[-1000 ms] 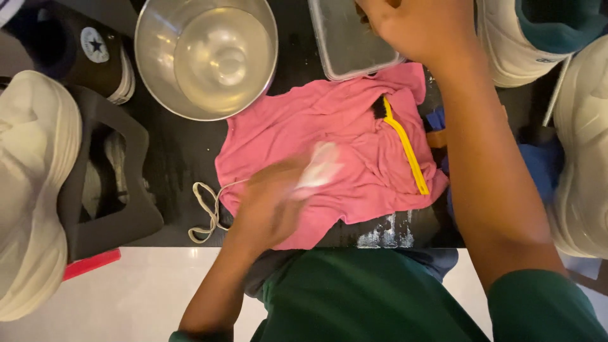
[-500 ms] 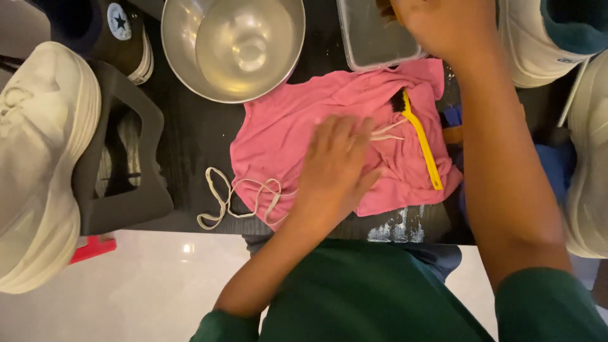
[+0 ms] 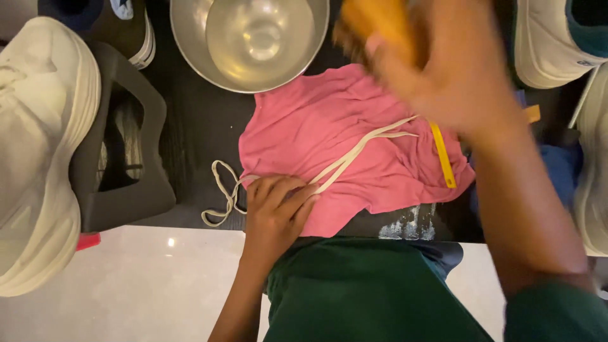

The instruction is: The person cleans white shoelaces by scrubbing them with a brush dipped in a cleaning solution. They repeatedly dip the brush into a container of liquid and scrub the laces laid out on a pink cloth. Finally, they wipe the laces with a blue cloth.

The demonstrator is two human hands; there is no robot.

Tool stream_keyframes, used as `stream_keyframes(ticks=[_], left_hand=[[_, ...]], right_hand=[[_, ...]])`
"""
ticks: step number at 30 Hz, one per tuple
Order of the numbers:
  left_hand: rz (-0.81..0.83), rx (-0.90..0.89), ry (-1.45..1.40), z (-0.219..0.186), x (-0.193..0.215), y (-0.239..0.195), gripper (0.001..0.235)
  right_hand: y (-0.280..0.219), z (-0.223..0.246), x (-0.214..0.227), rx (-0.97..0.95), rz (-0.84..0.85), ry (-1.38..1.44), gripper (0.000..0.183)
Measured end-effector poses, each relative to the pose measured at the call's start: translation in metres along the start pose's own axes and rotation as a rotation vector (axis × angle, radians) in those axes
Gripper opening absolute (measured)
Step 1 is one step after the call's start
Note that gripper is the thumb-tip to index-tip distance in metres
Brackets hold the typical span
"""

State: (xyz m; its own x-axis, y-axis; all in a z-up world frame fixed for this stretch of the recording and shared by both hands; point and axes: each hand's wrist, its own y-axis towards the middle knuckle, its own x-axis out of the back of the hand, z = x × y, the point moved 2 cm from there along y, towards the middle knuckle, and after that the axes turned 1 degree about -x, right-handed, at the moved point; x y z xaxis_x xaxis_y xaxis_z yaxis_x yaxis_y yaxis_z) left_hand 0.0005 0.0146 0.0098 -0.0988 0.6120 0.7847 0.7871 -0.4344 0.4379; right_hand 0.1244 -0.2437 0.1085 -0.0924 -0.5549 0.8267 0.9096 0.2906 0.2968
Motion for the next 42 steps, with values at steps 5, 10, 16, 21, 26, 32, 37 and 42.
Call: stream_keyframes(ticks=[5,10,16,21,26,32,37,42], left_hand=[[-0.08,-0.025,-0.06,0.001,0.002,0.003,0.008],[-0.207,-0.007,-0.072,0.011,-0.013,-0.011,0.007],[-0.188,-0.017,-0.095,0.012,-0.01,-0.011,0.007],[-0.204,0.003,-0.097,0.01,-0.007,-0.009,0.007],[-0.169,0.007,-0.101,0.01,-0.009,-0.013,0.005],[-0.177,0.003,-0.087,0.006,-0.008,-0.015,0.006],[-0.141,0.009,-0.099,0.007,-0.005,-0.011,0.004],[-0.146,-0.008,-0.091,0.006,-0.007,-0.009,0.006]], right_hand=[[-0.043,0.066,-0.042,-0.149,0.318,0.467,0.024],[-0.105,0.045,-0.097,0.041,0.063,-0.244,0.04],[-0.112,0.002,-0.072,-0.026,-0.172,-0.84,0.037],[-0.128,0.06,-0.09,0.015,-0.007,-0.528,0.032],[-0.121,0.026,-0.083,-0.125,0.236,-0.292,0.044],[-0.125,0.001,-0.065,-0.233,-0.029,-0.729,0.038],[-0.122,0.076,-0.075,0.019,0.132,-0.159,0.031],[-0.111,0.015,-0.059,-0.173,0.125,-0.248,0.036]])
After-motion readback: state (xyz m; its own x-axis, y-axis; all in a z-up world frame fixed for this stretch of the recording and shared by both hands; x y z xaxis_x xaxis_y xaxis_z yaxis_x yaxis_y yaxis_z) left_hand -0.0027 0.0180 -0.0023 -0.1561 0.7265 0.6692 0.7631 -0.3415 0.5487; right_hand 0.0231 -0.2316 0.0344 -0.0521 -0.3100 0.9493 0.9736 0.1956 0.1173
